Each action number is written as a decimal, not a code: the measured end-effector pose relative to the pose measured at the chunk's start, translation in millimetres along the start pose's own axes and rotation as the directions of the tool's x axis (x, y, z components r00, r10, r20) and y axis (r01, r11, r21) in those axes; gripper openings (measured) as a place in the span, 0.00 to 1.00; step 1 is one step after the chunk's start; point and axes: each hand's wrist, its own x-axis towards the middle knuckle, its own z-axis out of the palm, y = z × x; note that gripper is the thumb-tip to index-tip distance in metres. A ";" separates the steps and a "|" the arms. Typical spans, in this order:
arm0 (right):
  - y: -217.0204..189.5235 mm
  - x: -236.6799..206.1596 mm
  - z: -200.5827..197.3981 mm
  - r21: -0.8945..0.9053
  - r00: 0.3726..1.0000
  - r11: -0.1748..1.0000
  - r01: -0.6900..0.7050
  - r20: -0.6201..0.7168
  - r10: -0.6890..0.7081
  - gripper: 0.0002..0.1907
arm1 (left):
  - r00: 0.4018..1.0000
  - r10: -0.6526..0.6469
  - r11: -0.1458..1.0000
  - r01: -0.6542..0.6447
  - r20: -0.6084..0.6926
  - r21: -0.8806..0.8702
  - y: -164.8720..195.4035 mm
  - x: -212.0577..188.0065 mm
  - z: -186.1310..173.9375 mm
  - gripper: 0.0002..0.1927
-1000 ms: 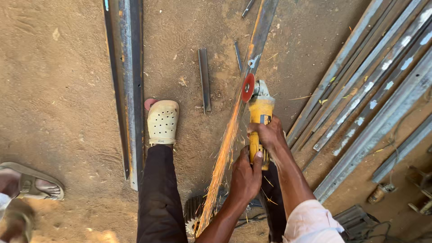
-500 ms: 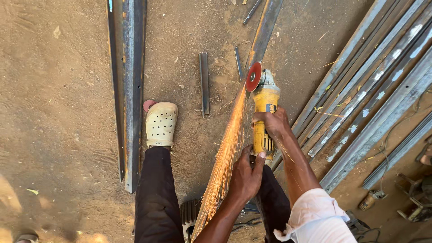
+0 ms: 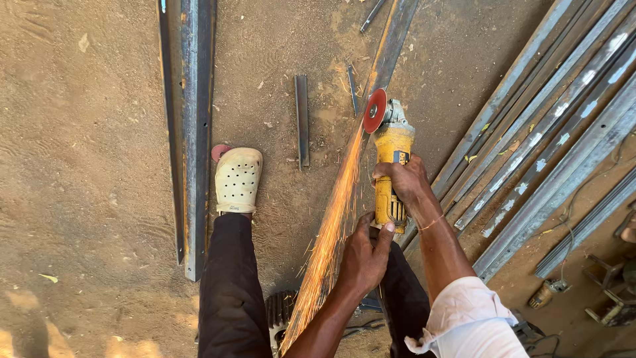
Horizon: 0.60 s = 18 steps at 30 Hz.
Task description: The person uses an angle grinder to smooth or cut metal bars on a dirt floor. They hold the metal bars by hand while applying the rotating grinding disc, creating sparks throughout the process.
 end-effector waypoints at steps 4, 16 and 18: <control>0.3 -2.5 0.8 -0.035 0.999 0.999 -0.030 -0.035 0.029 0.16 | 0.998 -0.053 0.998 0.054 0.015 -0.013 4.7 -0.7 -2.5 0.33; 27.4 -12.4 10.9 -0.012 0.997 0.997 -0.072 -0.030 0.071 0.19 | 0.999 -0.002 0.996 0.006 -0.040 0.089 -3.4 0.4 -3.5 0.29; 33.7 -16.7 13.1 -0.059 0.994 0.993 -0.106 -0.022 0.105 0.18 | 0.996 -0.088 0.994 0.087 0.014 0.059 -2.7 -1.0 -4.6 0.27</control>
